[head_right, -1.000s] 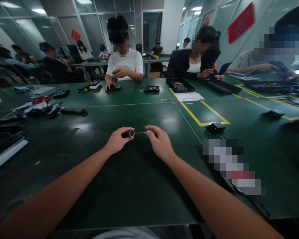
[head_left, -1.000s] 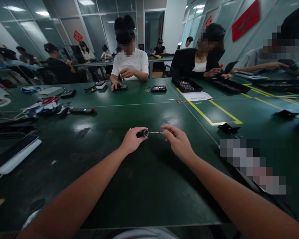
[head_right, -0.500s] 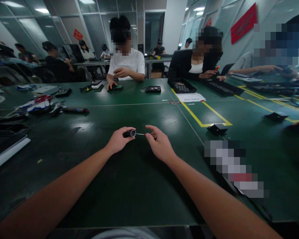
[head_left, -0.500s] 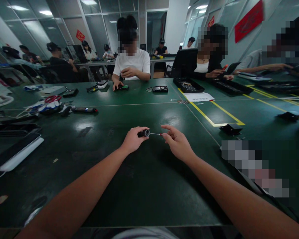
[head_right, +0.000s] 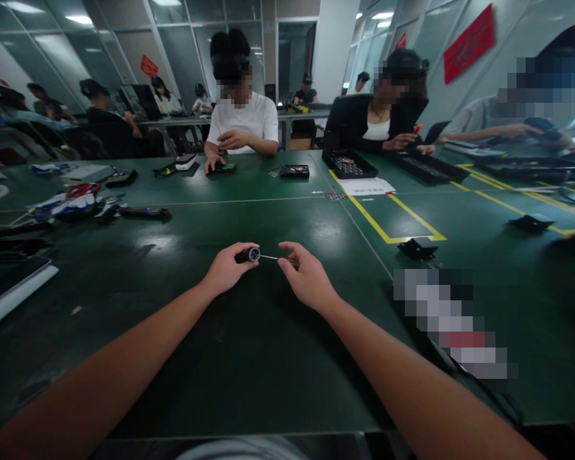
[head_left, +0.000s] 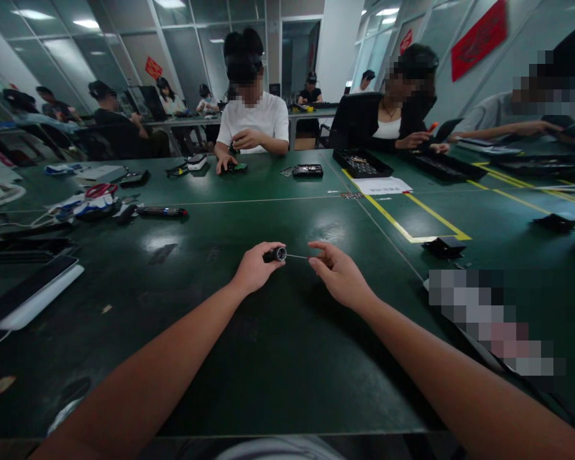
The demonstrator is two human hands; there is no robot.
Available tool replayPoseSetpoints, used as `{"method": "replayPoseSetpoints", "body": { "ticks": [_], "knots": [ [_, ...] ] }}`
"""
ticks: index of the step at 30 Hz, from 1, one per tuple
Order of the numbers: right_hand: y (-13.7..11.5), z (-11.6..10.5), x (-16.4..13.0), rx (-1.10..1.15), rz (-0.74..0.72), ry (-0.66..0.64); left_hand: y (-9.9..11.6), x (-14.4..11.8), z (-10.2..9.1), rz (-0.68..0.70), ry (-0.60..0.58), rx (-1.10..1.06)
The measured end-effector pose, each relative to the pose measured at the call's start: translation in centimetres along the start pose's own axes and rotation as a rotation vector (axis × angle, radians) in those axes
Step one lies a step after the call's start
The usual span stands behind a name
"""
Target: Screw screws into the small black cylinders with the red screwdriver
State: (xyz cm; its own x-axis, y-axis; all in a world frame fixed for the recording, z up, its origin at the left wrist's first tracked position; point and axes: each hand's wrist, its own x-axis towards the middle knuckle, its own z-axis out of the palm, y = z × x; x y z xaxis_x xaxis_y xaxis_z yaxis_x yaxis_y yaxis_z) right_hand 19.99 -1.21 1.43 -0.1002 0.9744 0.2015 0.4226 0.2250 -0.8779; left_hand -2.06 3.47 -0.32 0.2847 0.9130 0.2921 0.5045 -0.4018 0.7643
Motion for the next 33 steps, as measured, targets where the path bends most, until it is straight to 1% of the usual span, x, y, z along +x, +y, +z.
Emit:
{"method": "replayPoseSetpoints", "body": {
  "ticks": [2,4,7,9,12,14,16,19,23,26,28,31,33],
  "knots": [
    [0.05,0.04,-0.07,0.009,0.002,-0.026,-0.14,0.06,0.06,0.001,0.006,-0.005],
    [0.06,0.12,-0.17,0.032,0.035,-0.035,-0.27,0.09,0.12,0.006,0.007,-0.004],
    [0.08,0.21,-0.20,0.092,0.102,-0.010,-0.30,0.05,0.14,0.009,-0.008,0.002],
    [0.11,0.17,-0.11,0.080,0.125,0.002,-0.18,-0.02,0.10,0.004,-0.027,0.006],
    [0.10,0.03,0.06,0.003,0.079,0.014,0.08,-0.10,0.01,-0.008,-0.036,0.005],
    [0.06,-0.05,0.07,0.001,0.023,0.007,0.14,-0.11,-0.03,-0.011,-0.024,0.003],
    [-0.02,-0.06,0.01,0.024,-0.003,-0.017,0.05,-0.08,-0.02,0.000,-0.014,0.000],
    [-0.16,0.01,-0.11,0.049,0.048,-0.049,-0.22,-0.02,0.05,0.023,-0.006,-0.005],
    [-0.13,0.08,-0.10,0.107,0.117,-0.030,-0.19,-0.03,0.05,0.012,-0.012,-0.002],
    [0.09,0.04,0.00,0.014,0.091,-0.008,0.09,-0.06,-0.02,0.006,-0.023,-0.002],
    [0.22,0.00,0.06,-0.027,0.042,-0.009,0.14,-0.06,-0.03,0.012,-0.012,-0.002],
    [0.30,-0.01,0.09,0.004,-0.015,-0.011,-0.07,-0.02,0.06,0.018,0.005,0.014],
    [0.29,0.00,0.11,0.025,-0.008,-0.013,-0.25,0.00,0.15,0.023,0.003,0.026]
  ]
}}
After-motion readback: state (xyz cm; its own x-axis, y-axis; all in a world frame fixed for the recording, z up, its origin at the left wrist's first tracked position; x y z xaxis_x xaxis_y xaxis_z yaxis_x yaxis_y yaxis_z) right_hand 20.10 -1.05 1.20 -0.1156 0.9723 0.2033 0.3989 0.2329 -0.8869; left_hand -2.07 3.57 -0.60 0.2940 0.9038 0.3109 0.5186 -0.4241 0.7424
